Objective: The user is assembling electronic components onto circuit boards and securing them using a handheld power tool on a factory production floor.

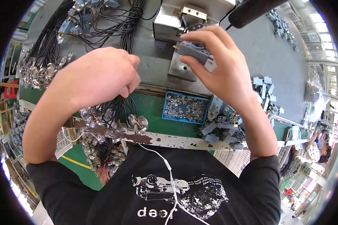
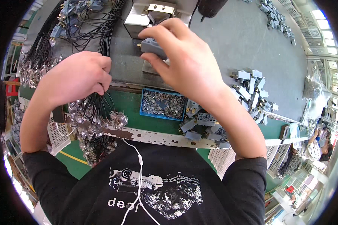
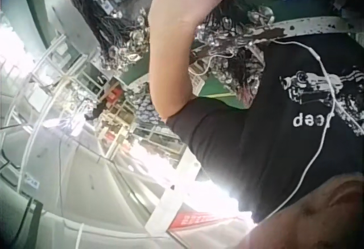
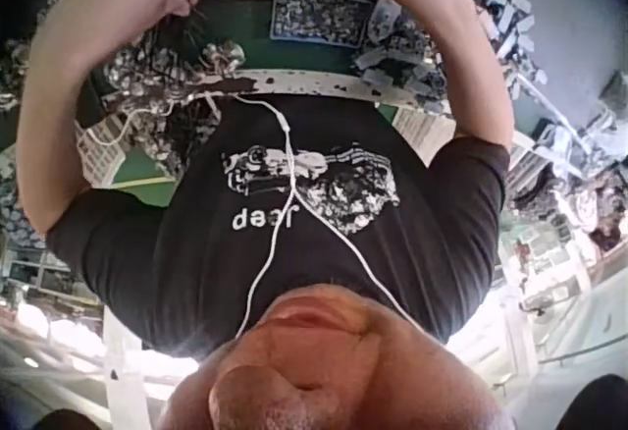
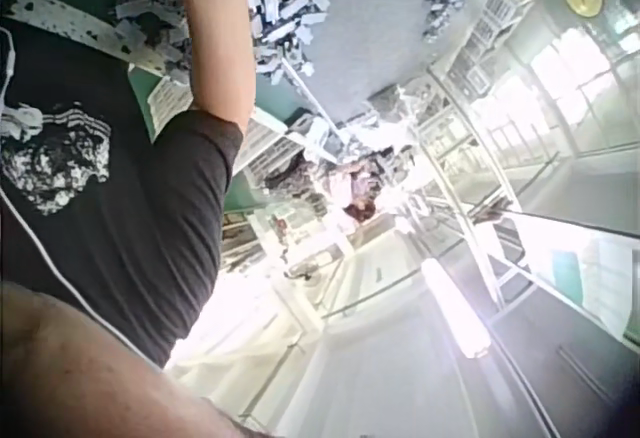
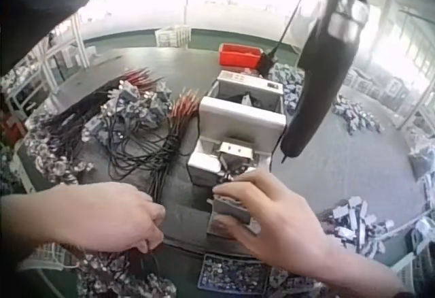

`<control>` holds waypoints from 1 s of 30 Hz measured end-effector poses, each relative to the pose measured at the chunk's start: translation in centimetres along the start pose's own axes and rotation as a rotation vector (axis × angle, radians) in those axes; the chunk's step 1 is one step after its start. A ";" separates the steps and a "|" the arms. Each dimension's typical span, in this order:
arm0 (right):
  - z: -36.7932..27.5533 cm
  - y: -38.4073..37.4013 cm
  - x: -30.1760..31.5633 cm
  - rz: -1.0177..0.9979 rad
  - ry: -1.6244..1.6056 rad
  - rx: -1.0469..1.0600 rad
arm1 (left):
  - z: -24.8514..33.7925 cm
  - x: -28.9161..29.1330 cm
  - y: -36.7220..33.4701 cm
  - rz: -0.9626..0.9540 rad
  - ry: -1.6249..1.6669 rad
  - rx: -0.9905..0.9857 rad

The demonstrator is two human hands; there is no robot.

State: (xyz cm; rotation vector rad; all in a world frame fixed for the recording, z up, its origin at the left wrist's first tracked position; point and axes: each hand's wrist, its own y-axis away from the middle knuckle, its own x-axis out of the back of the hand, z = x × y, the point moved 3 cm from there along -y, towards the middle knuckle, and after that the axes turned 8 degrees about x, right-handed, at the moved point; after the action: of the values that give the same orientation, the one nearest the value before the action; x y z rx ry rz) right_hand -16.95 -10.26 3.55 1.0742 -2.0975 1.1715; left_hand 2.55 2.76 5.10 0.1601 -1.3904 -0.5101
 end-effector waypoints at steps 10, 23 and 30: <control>0.3 2.7 -3.3 -0.118 0.292 0.123 | -1.4 2.1 1.0 0.075 0.438 -0.087; -2.6 4.4 -0.1 -0.053 -0.266 -0.061 | -1.2 3.2 0.1 0.488 0.242 -0.143; -3.0 6.1 -0.1 -0.309 -0.599 -0.329 | 2.7 0.3 -0.4 0.724 0.151 -0.135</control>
State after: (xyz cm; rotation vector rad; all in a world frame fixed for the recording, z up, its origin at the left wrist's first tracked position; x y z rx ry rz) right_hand -21.76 -5.70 2.20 1.6474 -2.3175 0.3565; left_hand -0.13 2.76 5.70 -0.3988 -1.1608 0.0162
